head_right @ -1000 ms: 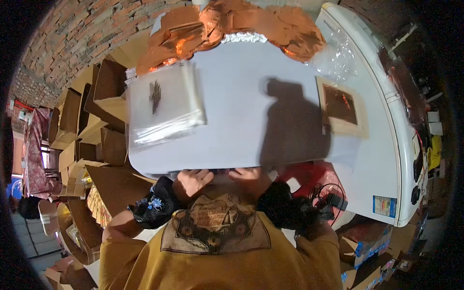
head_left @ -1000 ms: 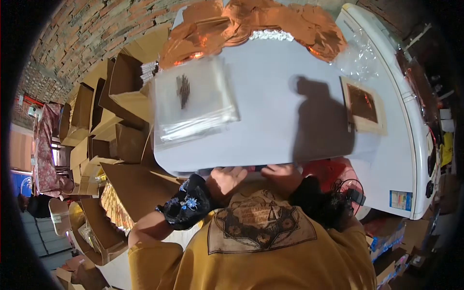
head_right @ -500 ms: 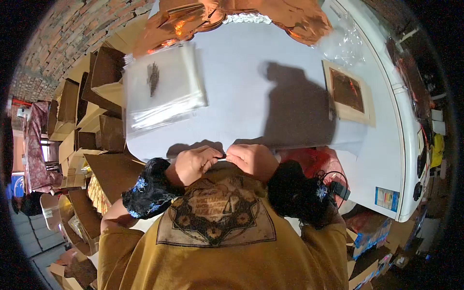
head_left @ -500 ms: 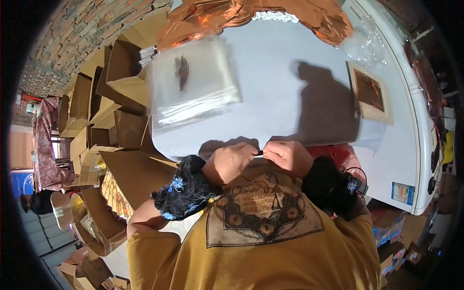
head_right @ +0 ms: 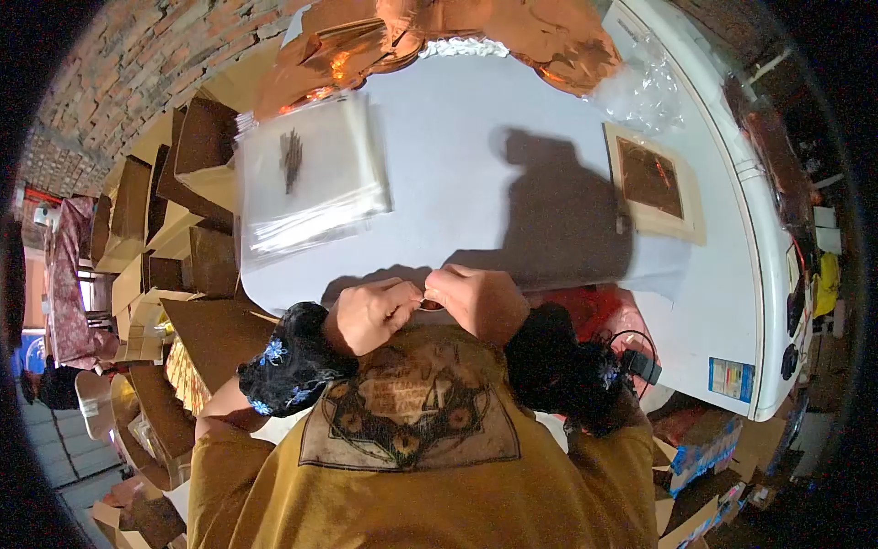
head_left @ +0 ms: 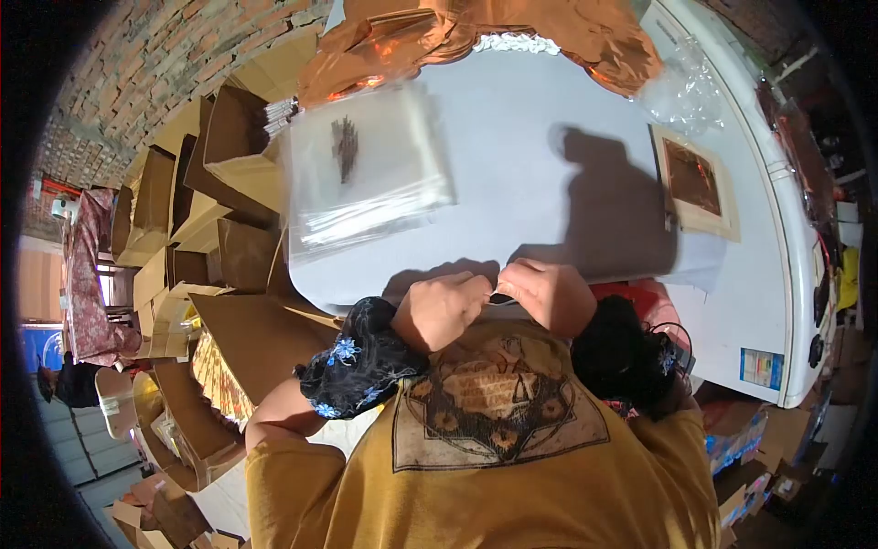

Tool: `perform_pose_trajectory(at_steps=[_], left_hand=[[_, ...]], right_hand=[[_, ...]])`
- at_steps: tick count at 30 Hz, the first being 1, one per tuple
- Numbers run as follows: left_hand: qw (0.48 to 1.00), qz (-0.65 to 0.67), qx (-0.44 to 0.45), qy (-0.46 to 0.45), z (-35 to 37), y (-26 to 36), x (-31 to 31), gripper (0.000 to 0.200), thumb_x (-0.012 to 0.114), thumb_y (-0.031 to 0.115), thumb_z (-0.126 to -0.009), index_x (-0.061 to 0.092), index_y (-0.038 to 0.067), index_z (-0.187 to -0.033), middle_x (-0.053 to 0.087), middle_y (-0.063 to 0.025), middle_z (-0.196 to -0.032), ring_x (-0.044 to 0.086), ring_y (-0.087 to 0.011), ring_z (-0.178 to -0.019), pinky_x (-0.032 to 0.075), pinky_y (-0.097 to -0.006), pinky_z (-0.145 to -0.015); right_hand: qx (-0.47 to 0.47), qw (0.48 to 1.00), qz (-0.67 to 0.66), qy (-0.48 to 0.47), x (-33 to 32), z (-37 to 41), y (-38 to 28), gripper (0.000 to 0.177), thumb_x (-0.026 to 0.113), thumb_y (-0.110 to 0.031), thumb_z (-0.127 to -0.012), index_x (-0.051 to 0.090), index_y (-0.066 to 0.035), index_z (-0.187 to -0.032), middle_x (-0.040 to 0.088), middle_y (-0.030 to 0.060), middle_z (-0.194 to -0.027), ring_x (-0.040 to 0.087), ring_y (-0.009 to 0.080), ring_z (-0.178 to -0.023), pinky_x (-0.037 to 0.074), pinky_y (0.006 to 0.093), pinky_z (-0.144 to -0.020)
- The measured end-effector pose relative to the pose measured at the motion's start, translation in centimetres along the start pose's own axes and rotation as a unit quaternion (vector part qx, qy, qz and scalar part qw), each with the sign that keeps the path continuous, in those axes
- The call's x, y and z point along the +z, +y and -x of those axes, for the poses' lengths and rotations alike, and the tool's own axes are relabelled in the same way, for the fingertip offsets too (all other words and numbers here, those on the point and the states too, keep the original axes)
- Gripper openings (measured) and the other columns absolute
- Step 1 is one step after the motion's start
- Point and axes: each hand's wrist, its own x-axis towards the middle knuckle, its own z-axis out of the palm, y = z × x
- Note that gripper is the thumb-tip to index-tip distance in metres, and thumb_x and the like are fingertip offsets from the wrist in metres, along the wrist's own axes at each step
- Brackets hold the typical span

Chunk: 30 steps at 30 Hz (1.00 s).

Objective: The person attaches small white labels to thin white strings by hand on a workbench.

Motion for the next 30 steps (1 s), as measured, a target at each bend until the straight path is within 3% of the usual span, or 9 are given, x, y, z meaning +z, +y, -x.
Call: perform_pose_trajectory(at_steps=[4,8,12,17,21,22,26,29,30], left_hand=[[0.989,0.15,-0.016,-0.003,-2.3,0.8,-3.8,0.012,0.059,0.003,-0.083,0.06,0.006,-0.095,0.061,-0.0089,-0.082,0.061,-0.0208,-0.069,0.049,-0.029,-0.065],[0.914,0.395,-0.09,-0.028,-5.9,1.3,-8.1,0.006,0.054,0.007,-0.092,0.059,0.003,-0.093,0.056,0.0026,-0.08,0.051,-0.0037,-0.07,0.042,-0.0193,-0.06],[0.889,0.446,-0.1,-0.029,-9.1,2.8,-13.1,0.007,0.053,0.011,-0.094,0.057,0.005,-0.093,0.056,0.0019,-0.077,0.052,-0.0043,-0.068,0.042,-0.0196,-0.056],[0.893,0.444,-0.062,0.048,-11.4,2.8,-16.5,0.007,0.054,0.012,-0.093,0.057,0.006,-0.092,0.057,0.0011,-0.079,0.054,-0.0053,-0.068,0.043,-0.0204,-0.056],[0.945,0.284,0.0,0.164,-12.3,3.0,-18.2,0.014,0.055,0.014,-0.093,0.058,0.005,-0.102,0.059,-0.002,-0.091,0.058,-0.0089,-0.082,0.047,-0.0234,-0.066],[0.968,0.1,0.071,0.219,-12.1,3.7,-19.1,0.027,0.063,0.011,-0.086,0.057,0.005,-0.112,0.06,-0.0062,-0.104,0.058,-0.0169,-0.095,0.048,-0.0291,-0.077],[0.892,-0.268,0.247,0.266,-11.5,4.4,-19.3,0.051,0.07,0.012,-0.072,0.055,0.008,-0.121,0.055,-0.0081,-0.118,0.05,-0.0283,-0.105,0.043,-0.0379,-0.088],[0.913,-0.23,0.241,0.237,-11.8,3.9,-18.3,0.05,0.069,0.012,-0.074,0.054,0.008,-0.122,0.055,-0.0073,-0.12,0.051,-0.027,-0.106,0.043,-0.0369,-0.088],[0.912,-0.194,0.252,0.258,-12.2,4.1,-18.0,0.04,0.067,0.01,-0.073,0.058,0.008,-0.112,0.058,-0.0069,-0.106,0.053,-0.0259,-0.098,0.044,-0.0361,-0.084]], right_hand=[[0.035,0.996,-0.076,0.009,-1.7,-1.7,-0.4,0.017,0.05,-0.016,-0.093,0.056,-0.001,-0.094,0.059,0.0109,-0.076,0.061,0.0239,-0.069,0.048,0.0351,-0.063],[-0.01,0.966,-0.255,0.043,-3.1,-5.4,-1.4,0.021,0.043,-0.02,-0.099,0.046,0.0,-0.093,0.051,0.0048,-0.077,0.057,0.0154,-0.075,0.047,0.0305,-0.073],[0.036,0.822,-0.567,0.026,-3.3,-8.6,-4.0,0.02,0.037,-0.022,-0.101,0.043,-0.004,-0.096,0.049,0.004,-0.075,0.055,0.0145,-0.067,0.051,0.0322,-0.07],[0.048,0.879,-0.472,0.042,-6.3,-11.1,-6.1,0.023,0.042,-0.025,-0.099,0.049,-0.005,-0.09,0.042,-0.0008,-0.063,0.044,0.0083,-0.056,0.047,0.0264,-0.057],[0.042,0.91,-0.411,0.026,-10.7,-13.1,-7.4,0.022,0.048,-0.025,-0.095,0.051,-0.005,-0.086,0.039,-0.0029,-0.059,0.037,0.0061,-0.052,0.039,0.0237,-0.051],[0.048,0.92,-0.39,0.018,-11.4,-13.4,-7.6,0.023,0.048,-0.025,-0.095,0.051,-0.005,-0.086,0.04,-0.0029,-0.059,0.038,0.0062,-0.052,0.04,0.0238,-0.051],[0.059,0.944,-0.325,-0.003,-12.4,-14.0,-7.8,0.023,0.048,-0.025,-0.095,0.052,-0.004,-0.085,0.041,-0.0026,-0.059,0.04,0.0068,-0.051,0.042,0.0244,-0.051],[0.034,0.951,-0.306,-0.014,-12.2,-14.2,-7.6,0.023,0.048,-0.024,-0.095,0.052,-0.004,-0.085,0.042,-0.0023,-0.06,0.041,0.0068,-0.052,0.043,0.0243,-0.051],[0.022,0.953,-0.301,-0.015,-12.1,-14.2,-7.5,0.022,0.048,-0.024,-0.095,0.052,-0.004,-0.085,0.042,-0.0022,-0.061,0.042,0.0068,-0.052,0.043,0.0242,-0.051]])
